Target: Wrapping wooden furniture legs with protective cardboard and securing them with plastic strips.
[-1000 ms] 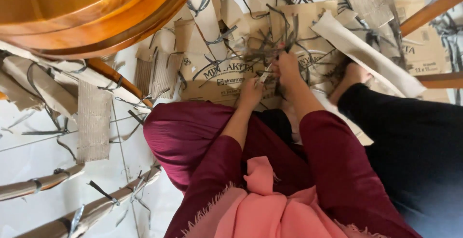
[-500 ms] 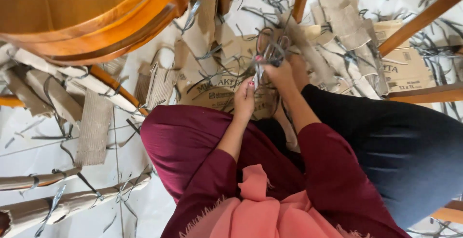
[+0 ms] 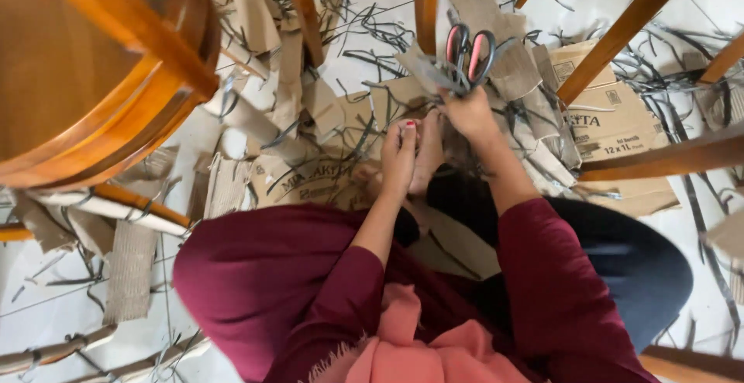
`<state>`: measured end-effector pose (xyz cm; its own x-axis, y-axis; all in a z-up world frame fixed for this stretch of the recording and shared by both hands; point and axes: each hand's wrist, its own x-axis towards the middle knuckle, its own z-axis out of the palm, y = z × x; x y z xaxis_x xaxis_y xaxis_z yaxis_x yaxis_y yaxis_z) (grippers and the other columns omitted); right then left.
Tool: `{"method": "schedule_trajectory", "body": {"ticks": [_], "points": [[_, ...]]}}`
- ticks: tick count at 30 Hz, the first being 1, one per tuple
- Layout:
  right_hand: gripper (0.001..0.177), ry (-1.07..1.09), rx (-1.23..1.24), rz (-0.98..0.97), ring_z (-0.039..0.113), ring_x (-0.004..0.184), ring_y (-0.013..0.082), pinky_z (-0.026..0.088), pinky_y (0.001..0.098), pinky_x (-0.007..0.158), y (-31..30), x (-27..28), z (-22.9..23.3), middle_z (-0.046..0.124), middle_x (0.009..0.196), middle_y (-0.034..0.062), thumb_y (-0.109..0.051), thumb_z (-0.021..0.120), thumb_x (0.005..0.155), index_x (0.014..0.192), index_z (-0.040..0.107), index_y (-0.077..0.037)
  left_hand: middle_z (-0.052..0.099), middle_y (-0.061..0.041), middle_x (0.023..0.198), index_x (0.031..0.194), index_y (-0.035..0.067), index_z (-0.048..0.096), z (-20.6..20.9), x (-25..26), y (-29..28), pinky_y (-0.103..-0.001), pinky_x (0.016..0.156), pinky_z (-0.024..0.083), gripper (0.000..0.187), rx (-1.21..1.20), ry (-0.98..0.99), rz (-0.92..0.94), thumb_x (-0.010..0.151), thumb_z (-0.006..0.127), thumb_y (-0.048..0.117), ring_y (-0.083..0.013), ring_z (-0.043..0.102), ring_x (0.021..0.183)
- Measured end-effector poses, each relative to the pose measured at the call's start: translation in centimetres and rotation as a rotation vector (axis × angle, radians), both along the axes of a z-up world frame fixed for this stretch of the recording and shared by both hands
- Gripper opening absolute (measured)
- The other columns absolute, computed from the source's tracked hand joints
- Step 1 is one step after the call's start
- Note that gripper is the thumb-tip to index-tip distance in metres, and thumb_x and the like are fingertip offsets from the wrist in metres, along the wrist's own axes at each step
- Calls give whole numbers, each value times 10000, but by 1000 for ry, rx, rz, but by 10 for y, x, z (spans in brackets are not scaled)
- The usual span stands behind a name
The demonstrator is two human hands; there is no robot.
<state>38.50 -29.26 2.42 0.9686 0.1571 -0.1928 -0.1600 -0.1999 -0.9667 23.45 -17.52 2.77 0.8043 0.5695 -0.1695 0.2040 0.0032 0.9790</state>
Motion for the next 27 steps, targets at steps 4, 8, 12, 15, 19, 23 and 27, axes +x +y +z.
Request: {"method": "schedule_trajectory", "body": {"ticks": [4, 8, 12, 15, 19, 23, 27], "points": [[403, -75, -134, 87, 740, 815, 329, 500, 490, 499, -36, 16, -38, 700, 875, 167, -335, 829, 922, 1082, 702, 13, 484, 71, 836, 1162, 173, 611, 26, 48, -5, -217, 588, 289, 347, -580, -146, 30, 1086, 412, 448, -71, 347, 700], [668, -26, -321, 127, 670, 962, 448, 494, 588, 831, -56, 11, -59, 675, 974, 283, -487, 814, 835, 1161, 654, 73, 513, 26, 894, 1126, 137, 620, -10, 88, 20, -249, 616, 331, 392, -1241, -420, 21, 1036, 505, 501, -113, 448, 758], [796, 128, -762, 272, 688, 1097, 444, 576, 556, 950, -55, 9, -44, 709, 1127, 295, -532, 870, 778, 1231, 626, 75, 552, -6, 910, 1196, 99, 626, -22, 105, 15, -290, 667, 361, 490, -1425, -523, 0, 1045, 473, 539, -141, 472, 781], [701, 165, -982, 382, 747, 932, 391, 621, 543, 782, -53, 7, -135, 739, 964, 213, -542, 856, 761, 1131, 642, 14, 545, 4, 926, 1201, 112, 636, -38, 109, 7, -298, 679, 352, 473, -1437, -509, 2, 1031, 497, 531, -139, 462, 798], [395, 65, -924, 246, 746, 754, 358, 618, 477, 654, -58, 7, -111, 704, 748, 144, -396, 789, 842, 892, 728, -10, 547, 9, 915, 1195, 108, 642, -55, 100, 7, -301, 673, 352, 477, -1456, -481, 27, 1030, 490, 530, -138, 456, 783], [446, 57, -661, 64, 717, 880, 448, 598, 556, 751, -73, 9, -89, 711, 827, 246, -395, 791, 728, 882, 760, 22, 525, 9, 906, 1188, 107, 652, -42, 89, 9, -304, 688, 356, 433, -1507, -530, -11, 1026, 522, 487, -137, 450, 788], [407, 23, -312, 23, 715, 990, 396, 548, 529, 782, -93, 17, -77, 749, 919, 204, -410, 846, 727, 961, 786, -82, 516, 14, 905, 1204, 118, 646, -9, 74, 15, -302, 688, 357, 420, -1482, -590, -61, 1039, 512, 481, -130, 450, 793]]}}
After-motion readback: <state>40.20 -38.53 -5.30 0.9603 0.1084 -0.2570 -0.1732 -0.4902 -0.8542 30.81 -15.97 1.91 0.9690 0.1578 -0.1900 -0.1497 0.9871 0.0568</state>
